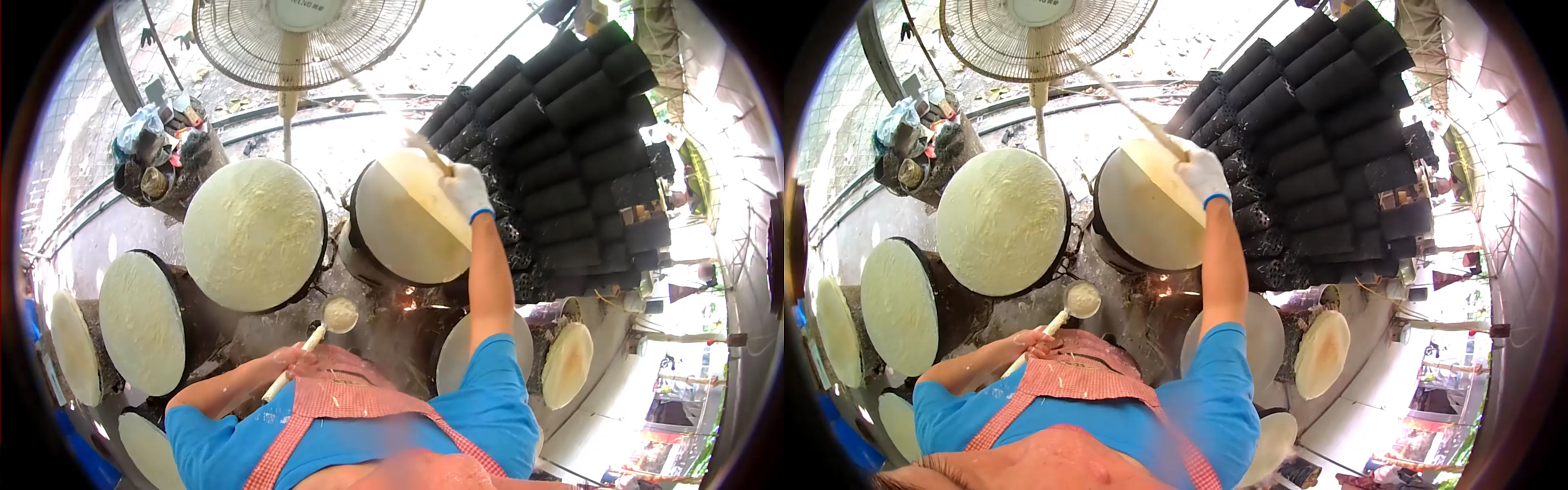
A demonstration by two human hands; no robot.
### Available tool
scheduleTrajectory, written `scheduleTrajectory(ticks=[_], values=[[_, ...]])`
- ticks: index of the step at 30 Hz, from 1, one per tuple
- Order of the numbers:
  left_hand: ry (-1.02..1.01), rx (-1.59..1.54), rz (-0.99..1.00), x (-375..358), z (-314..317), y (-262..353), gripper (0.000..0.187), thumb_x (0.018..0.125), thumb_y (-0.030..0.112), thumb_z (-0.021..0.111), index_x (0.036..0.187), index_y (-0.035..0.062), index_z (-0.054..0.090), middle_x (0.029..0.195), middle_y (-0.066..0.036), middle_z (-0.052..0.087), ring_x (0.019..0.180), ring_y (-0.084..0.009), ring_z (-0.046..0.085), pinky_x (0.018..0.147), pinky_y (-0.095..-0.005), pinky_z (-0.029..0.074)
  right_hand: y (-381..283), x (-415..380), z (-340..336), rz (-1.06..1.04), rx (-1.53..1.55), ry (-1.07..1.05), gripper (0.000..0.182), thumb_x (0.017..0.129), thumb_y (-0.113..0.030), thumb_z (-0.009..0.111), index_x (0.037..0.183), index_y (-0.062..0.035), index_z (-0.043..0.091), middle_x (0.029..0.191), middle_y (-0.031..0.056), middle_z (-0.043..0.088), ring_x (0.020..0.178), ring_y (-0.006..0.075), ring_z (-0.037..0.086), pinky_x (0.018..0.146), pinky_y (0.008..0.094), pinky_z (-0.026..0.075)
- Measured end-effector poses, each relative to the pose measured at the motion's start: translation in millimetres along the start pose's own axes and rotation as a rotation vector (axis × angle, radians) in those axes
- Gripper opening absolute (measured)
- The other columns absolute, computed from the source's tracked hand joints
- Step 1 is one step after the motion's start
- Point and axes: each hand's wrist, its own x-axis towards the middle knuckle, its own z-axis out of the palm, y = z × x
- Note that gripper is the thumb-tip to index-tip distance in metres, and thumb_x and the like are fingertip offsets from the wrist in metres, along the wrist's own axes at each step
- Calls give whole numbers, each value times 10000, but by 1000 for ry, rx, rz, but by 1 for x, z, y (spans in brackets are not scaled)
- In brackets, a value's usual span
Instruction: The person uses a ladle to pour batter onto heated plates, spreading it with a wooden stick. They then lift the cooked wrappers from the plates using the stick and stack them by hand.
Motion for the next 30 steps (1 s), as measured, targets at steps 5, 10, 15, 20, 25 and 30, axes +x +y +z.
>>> scheduleTrajectory(ticks=[5, 10, 15, 20, 25, 30], values=[[23, 17, 55, 8, -3, 1, 458, 879, 63, 492, 1292, 157, 319, 576, 36, 388, 355, -29, 338, 266, -180, 239, 52, 41, -43, 149, 247, 127, 243, 745, -221, 616, 832, -2, 678, 578, 108, 595, 531, 136, 570, 503, 318, 429], [77, 60, 71, 12, -3, 2, 455, 885, 72, 490, 1290, 168, 307, 563, 36, 378, 354, -32, 328, 267, -183, 238, 103, 46, -97, 304, 568, 259, 108, 737, -123, 627, 701, -22, 617, 528, -16, 496, 409, 76, 417, 382, 262, 302], [116, -101, -80, 26, -12, 0, 353, 897, 95, 492, 1187, 240, 353, 512, 43, 288, 360, -42, 275, 279, -183, 232, 176, 12, -150, 419, 649, 643, 102, 730, -93, 613, 751, 6, 607, 604, 18, 534, 465, 101, 458, 427, 279, 360], [95, -147, -91, 26, 21, -9, 177, 902, 122, 494, 986, 242, 394, 514, 38, 268, 376, -54, 256, 302, -187, 221, 221, -94, -206, 471, 746, 1105, 135, 718, -114, 613, 701, 17, 585, 577, 5, 511, 473, 104, 447, 430, 292, 360], [-12, -247, -139, 49, 45, -33, 156, 908, 163, 503, 793, 179, 400, 525, 45, 266, 384, -58, 262, 317, -200, 223, 280, -285, -258, 503, 806, 1502, 150, 665, -120, 643, 602, -23, 547, 541, -12, 480, 459, 94, 416, 415, 288, 324], [-111, -589, -247, 73, 121, -89, 332, 933, 260, 479, 661, 116, 355, 529, 28, 296, 418, -84, 295, 383, -244, 284, 406, -487, -296, 701, 889, 1743, 131, 639, -86, 659, 597, -7, 563, 554, 0, 496, 476, 121, 447, 448, 294, 348]])
